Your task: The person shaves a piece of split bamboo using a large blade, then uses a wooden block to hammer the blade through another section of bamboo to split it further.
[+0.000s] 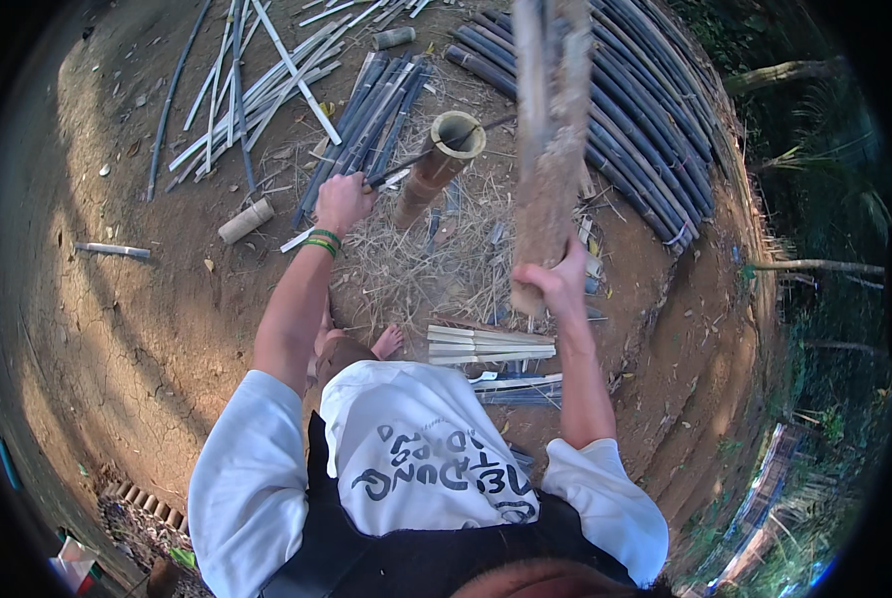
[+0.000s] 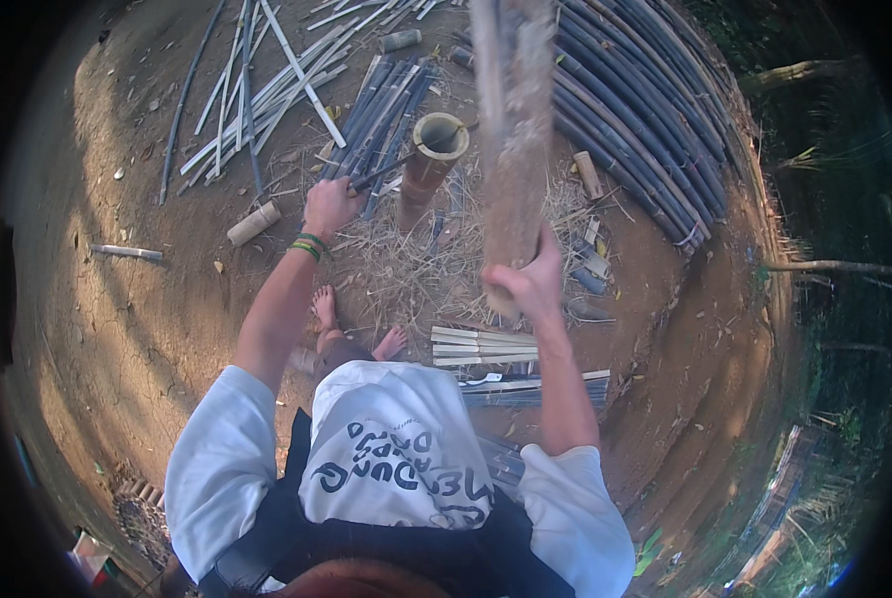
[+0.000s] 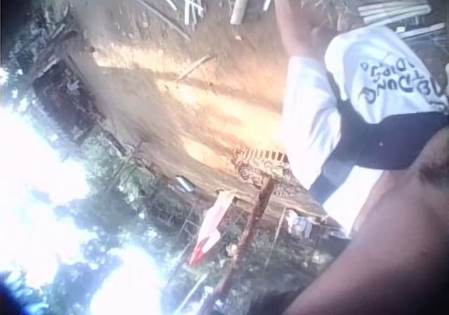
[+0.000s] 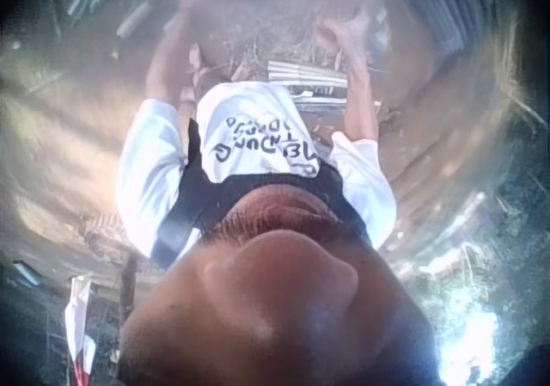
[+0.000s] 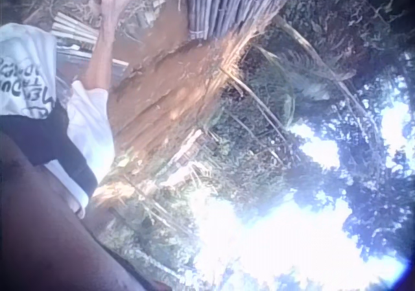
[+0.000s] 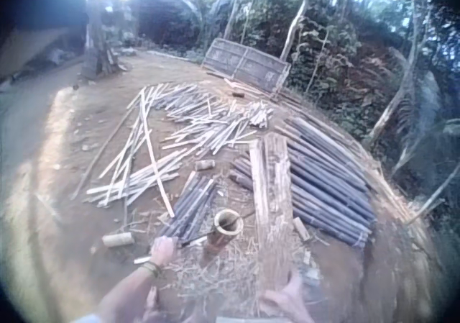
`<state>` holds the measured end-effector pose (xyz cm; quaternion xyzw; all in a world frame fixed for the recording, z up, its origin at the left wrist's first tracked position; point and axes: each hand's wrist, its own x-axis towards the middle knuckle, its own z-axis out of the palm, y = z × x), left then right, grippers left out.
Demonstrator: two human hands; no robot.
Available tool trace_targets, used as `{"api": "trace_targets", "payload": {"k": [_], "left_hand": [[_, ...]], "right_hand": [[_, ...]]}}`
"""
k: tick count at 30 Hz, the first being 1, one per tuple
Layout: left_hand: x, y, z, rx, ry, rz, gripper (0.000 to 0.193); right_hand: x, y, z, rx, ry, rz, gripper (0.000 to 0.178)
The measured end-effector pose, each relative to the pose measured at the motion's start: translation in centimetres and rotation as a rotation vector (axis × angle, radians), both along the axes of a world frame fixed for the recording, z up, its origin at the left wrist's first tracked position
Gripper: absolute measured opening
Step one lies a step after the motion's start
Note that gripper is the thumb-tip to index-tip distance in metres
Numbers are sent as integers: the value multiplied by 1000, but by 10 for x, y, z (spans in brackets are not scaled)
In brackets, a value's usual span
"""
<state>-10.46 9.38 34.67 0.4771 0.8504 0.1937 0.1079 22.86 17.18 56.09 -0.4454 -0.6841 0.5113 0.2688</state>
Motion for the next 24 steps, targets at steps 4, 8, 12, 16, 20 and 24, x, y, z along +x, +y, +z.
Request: {"api": "trace_targets", "payload": {"k": [4,8,12,16,20,24], "left_hand": [[-24,7,3,-14,31,-17,35],[-28,19,-4,-6,13,-33,35],[-23,22,2,-12,57,-60,32],[-19,26,7,-3,67,-46,29],[-21,40,25,-54,104,-93,30],[-18,27,17,-50,121,-91,30]], "right_hand": [[-8,48,111,539,178,-158,78],[-23,86,195,970,216,-116,70],[-46,95,154,1014,209,-55,65],[-26,83,-34,357,-329,-86,89],[-18,91,-139,34,-554,-93,85],[-15,117,-55,53,-361,-68,77]]}}
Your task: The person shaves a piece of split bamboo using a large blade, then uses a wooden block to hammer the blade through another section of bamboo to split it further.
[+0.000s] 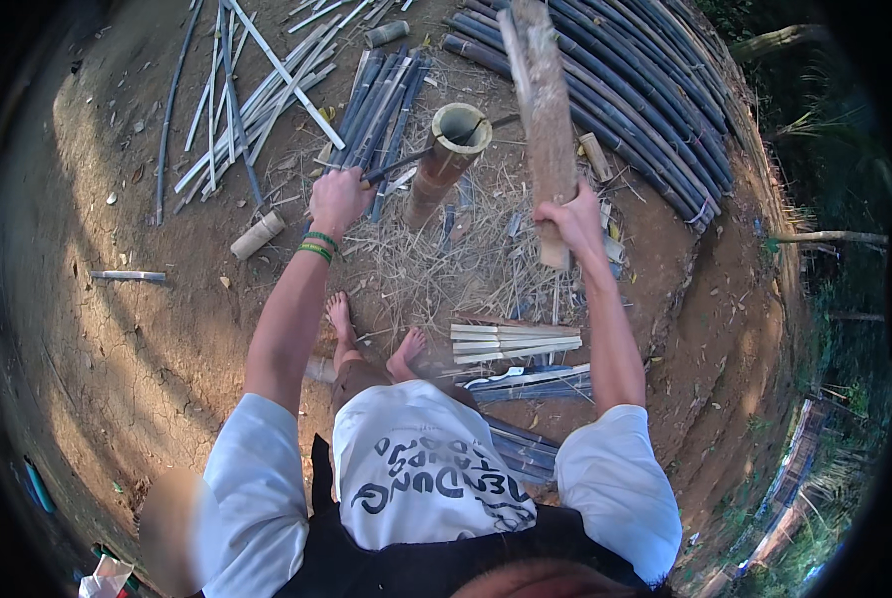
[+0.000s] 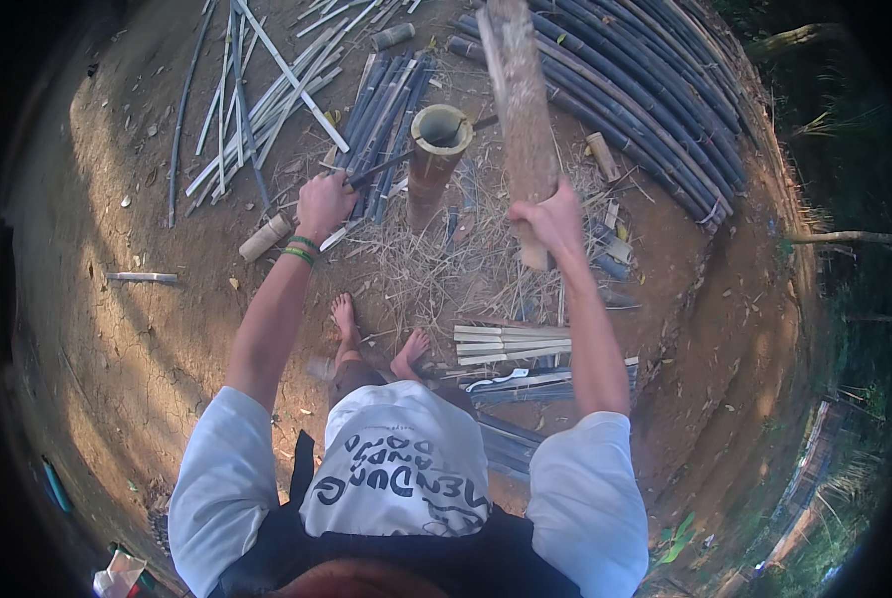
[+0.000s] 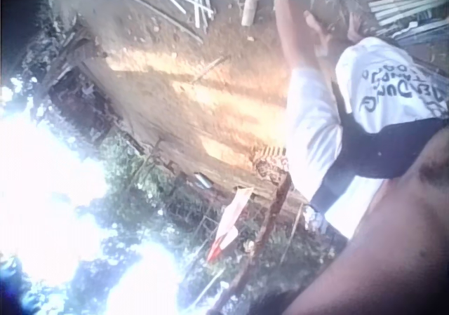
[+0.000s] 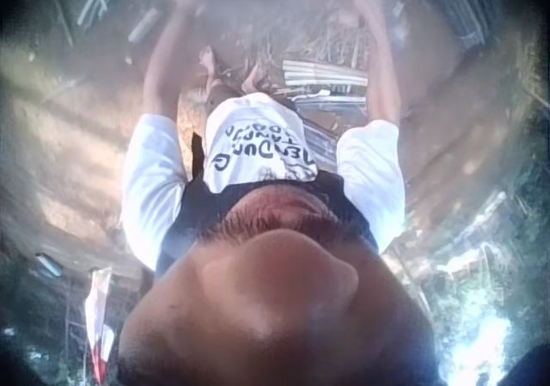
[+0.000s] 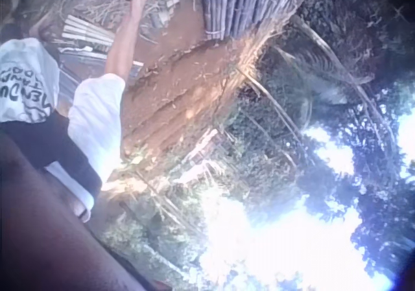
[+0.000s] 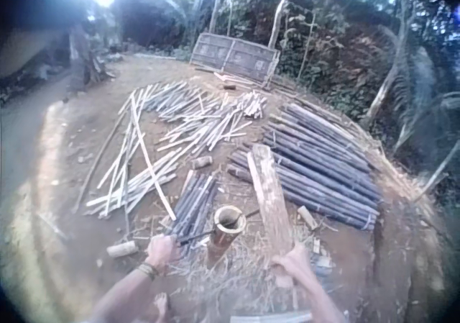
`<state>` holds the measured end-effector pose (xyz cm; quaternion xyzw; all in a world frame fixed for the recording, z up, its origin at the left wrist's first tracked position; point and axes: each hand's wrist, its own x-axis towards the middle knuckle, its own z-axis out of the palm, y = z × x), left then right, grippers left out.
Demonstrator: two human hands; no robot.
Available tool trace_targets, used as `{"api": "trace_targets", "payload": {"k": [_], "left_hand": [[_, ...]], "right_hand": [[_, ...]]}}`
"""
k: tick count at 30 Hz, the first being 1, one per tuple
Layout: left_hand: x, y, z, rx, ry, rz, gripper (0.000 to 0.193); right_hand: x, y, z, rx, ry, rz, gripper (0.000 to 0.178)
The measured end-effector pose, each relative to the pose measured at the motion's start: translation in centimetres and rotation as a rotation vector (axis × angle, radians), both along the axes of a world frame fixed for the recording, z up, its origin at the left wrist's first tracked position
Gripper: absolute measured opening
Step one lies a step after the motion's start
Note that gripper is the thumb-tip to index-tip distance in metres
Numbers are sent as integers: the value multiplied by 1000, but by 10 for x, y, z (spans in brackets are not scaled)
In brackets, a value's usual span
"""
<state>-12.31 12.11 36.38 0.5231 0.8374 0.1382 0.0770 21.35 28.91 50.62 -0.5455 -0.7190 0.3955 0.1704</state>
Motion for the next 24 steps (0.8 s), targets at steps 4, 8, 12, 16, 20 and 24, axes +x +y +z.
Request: {"api": "trace_targets", "payload": {"k": [4,8,12,16,20,24], "left_hand": [[-2,-9,-8,-12,12,29,31],[9,-13,0,-13,-9,23,31],[7,-19,-7,-29,7,36,31],[8,-7,18,-144,3,36,32],[-8,-11,15,-123,56,28,33],[-7,-13,21,-189,40,45,30]], "right_hand": [[-25,25,127,426,339,10,85],[-39,27,184,811,557,119,69],[-14,6,48,695,517,67,85],[27,-37,-122,-103,-301,-68,93],[7,-8,-63,-201,-132,-5,85],[11,24,39,366,48,22,85]]}}
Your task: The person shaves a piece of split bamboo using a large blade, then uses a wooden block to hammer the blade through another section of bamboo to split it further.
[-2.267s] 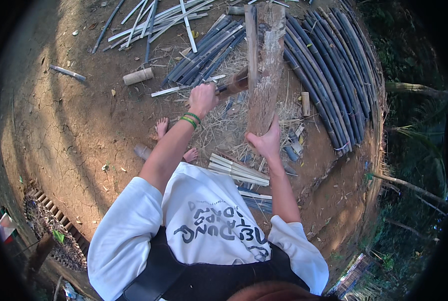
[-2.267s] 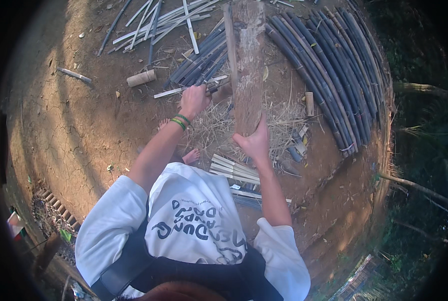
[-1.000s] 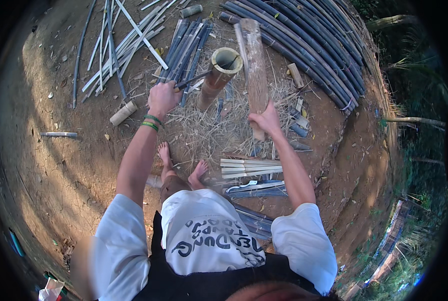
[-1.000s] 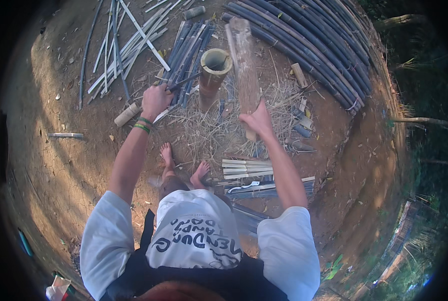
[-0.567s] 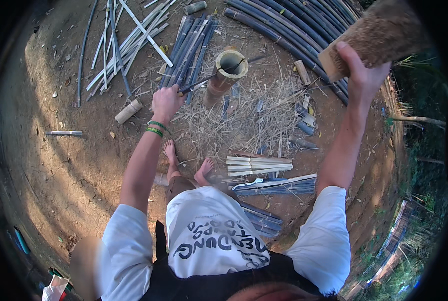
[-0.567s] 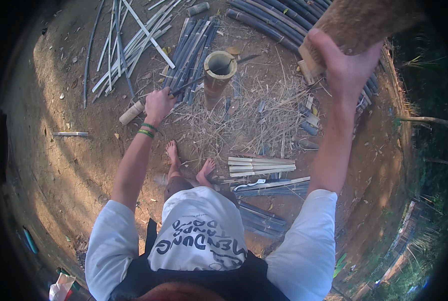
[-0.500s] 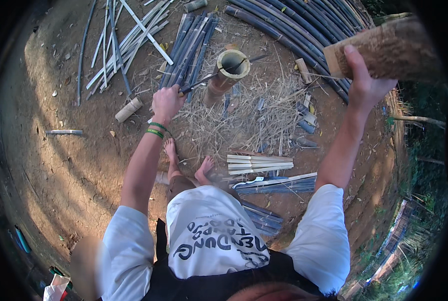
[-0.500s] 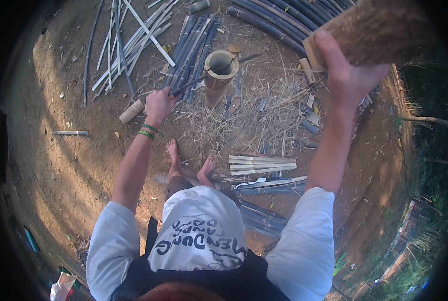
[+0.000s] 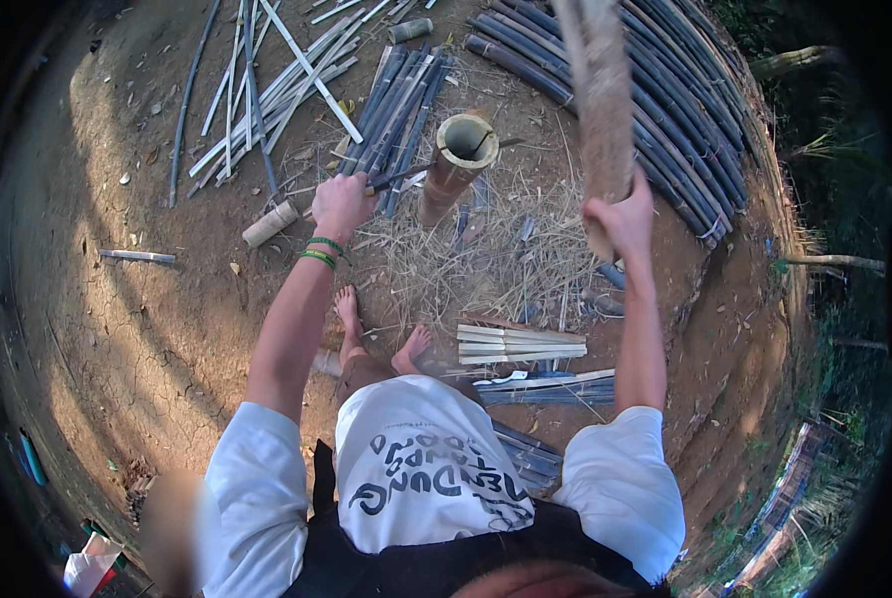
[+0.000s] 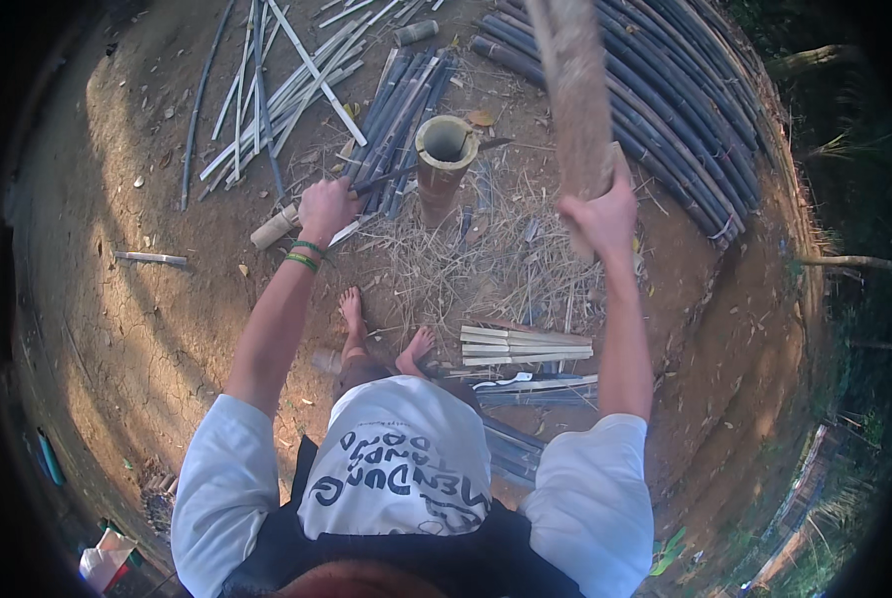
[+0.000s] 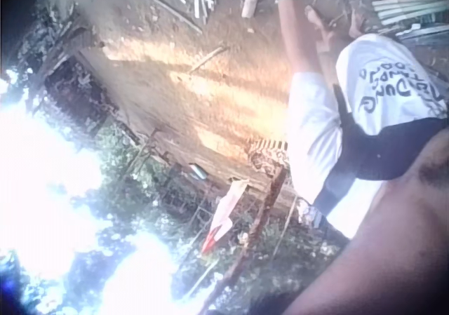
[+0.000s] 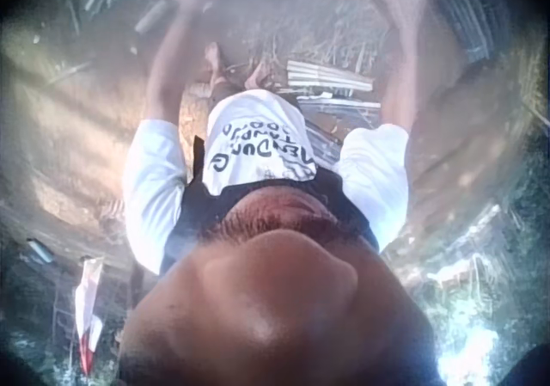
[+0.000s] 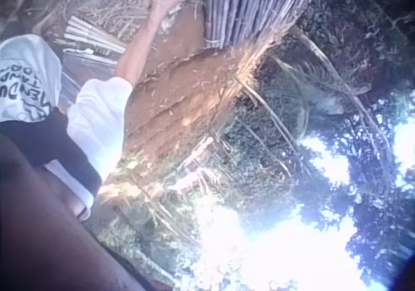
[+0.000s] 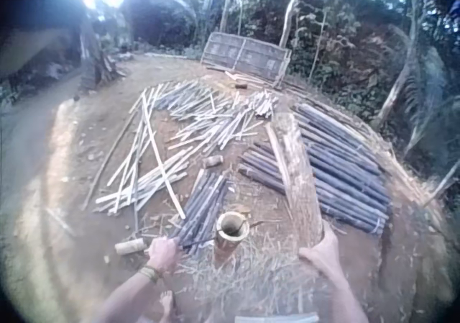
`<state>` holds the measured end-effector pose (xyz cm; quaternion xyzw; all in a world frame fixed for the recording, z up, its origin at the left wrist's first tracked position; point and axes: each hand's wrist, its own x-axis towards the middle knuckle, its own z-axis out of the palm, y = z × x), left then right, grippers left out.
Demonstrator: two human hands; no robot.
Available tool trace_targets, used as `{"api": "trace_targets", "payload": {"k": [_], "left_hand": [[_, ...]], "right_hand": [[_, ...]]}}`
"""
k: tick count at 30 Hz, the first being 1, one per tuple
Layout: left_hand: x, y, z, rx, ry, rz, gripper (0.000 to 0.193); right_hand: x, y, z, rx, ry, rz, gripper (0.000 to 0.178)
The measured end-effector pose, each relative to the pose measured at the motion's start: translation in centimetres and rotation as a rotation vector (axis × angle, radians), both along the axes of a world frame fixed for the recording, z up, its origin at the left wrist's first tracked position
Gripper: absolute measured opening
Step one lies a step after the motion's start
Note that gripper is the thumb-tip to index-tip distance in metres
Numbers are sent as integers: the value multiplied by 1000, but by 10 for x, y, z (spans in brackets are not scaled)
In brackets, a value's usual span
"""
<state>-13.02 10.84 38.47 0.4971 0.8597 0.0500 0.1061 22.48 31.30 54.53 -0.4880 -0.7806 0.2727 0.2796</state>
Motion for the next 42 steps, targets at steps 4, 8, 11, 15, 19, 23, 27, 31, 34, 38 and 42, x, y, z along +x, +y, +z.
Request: {"api": "trace_targets", "payload": {"k": [4,8,11,15,19,23,27,31,34,38,42], "left_hand": [[8,-11,-12,5,7,28,29],[19,-12,-6,26,-6,-12,27],[16,-4,0,-3,4,-28,27],[15,-4,-24,-26,11,-43,28],[23,-10,-21,16,-49,11,24],[28,-8,-20,48,-65,10,21],[35,-7,-23,53,-71,26,16],[38,-14,-35,85,-59,39,16],[38,-17,-22,78,-103,-2,17],[44,-29,-66,173,-90,40,22],[36,-27,-67,127,-133,71,19]], "right_hand": [[-40,0,101,192,436,145,67],[-31,-5,49,369,547,136,68],[8,-66,-146,22,104,-57,89],[-15,-66,-217,-553,-2,-45,91],[-7,-80,-90,-463,4,-49,79],[-1,-105,-10,-189,105,87,79],[-29,-133,33,-73,215,253,78],[-49,-161,-49,-218,125,308,82],[-41,-160,-139,-520,-157,235,87],[-47,-155,-132,-355,-246,365,88],[-72,-168,-65,-329,-144,346,89]]}}
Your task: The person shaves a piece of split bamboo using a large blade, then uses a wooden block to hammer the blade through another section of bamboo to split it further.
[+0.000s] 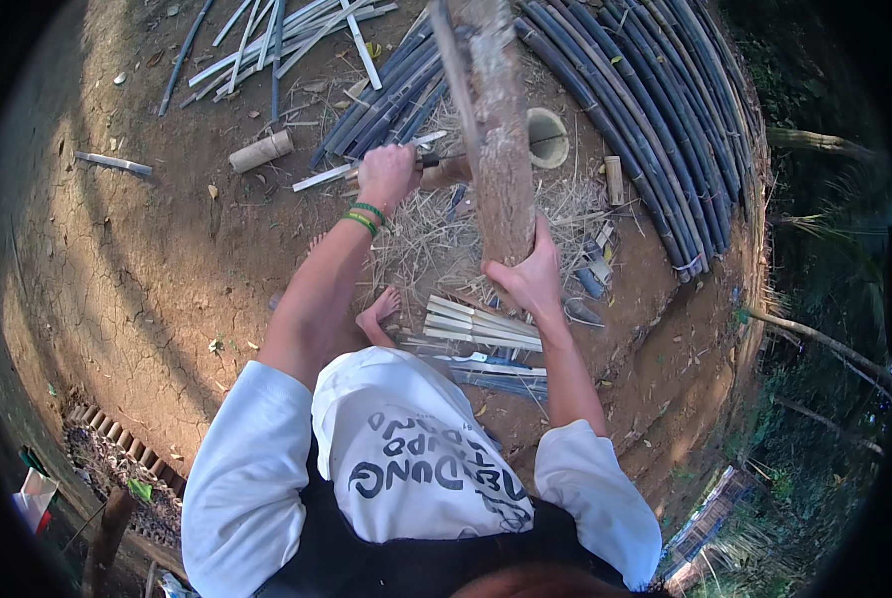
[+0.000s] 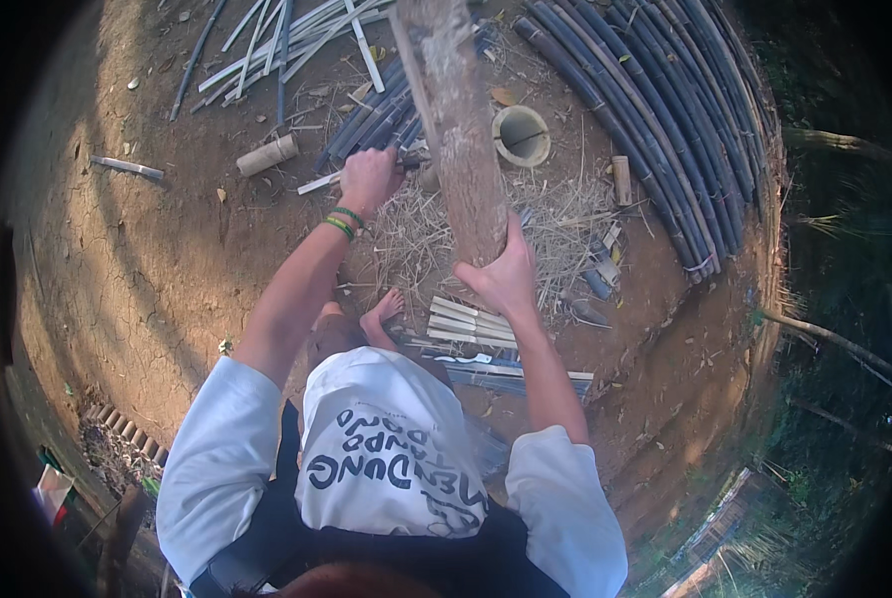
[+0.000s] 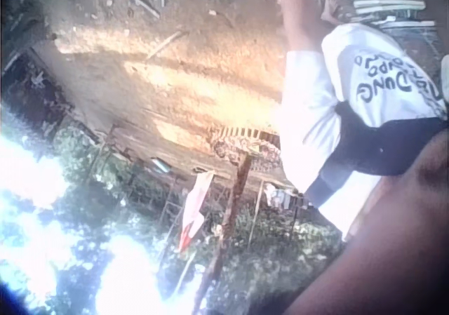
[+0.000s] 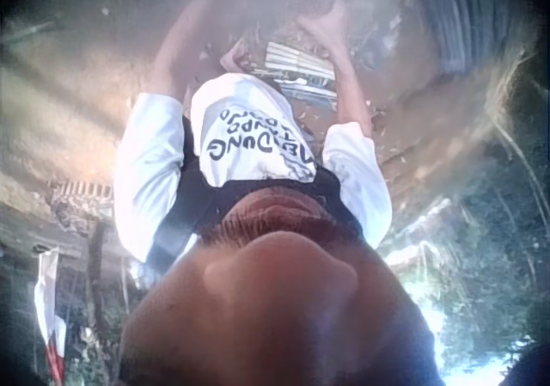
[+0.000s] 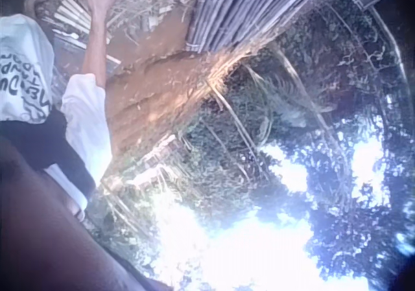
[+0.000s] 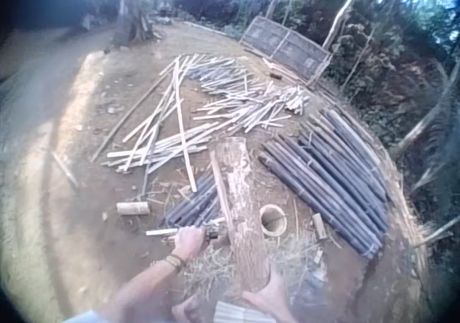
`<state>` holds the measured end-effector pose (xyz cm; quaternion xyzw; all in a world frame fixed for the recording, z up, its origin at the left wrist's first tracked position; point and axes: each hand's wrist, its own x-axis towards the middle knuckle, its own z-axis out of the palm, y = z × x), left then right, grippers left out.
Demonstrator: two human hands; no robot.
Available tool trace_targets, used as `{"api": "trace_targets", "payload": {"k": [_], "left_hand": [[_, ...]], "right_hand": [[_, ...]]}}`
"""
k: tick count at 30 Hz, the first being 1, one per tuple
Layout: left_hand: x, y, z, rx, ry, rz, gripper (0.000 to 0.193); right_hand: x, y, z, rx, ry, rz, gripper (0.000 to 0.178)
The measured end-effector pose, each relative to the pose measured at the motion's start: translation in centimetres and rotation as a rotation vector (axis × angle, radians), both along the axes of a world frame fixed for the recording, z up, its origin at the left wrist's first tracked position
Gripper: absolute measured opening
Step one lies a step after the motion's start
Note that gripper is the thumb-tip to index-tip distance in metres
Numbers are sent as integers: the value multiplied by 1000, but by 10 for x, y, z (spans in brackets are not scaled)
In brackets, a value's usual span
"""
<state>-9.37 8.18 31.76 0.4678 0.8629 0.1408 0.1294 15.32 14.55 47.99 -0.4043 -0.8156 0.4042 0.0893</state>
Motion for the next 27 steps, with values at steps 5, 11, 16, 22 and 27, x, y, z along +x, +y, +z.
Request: {"api": "trace_targets", "payload": {"k": [5,11,16,22,27], "left_hand": [[-2,8,5,-10,-16,-12,19],[8,-4,-46,52,-101,13,29],[-1,0,-49,79,-131,61,26],[6,-2,-73,99,-144,23,24],[-12,33,-73,81,-42,13,25]], "right_hand": [[-10,-1,-57,-7,-138,-93,88],[10,14,-80,-86,-200,-16,83],[-19,-1,-47,-29,16,-73,86],[-3,7,-116,-142,-148,-136,87],[13,18,-63,-393,158,-193,91]]}}
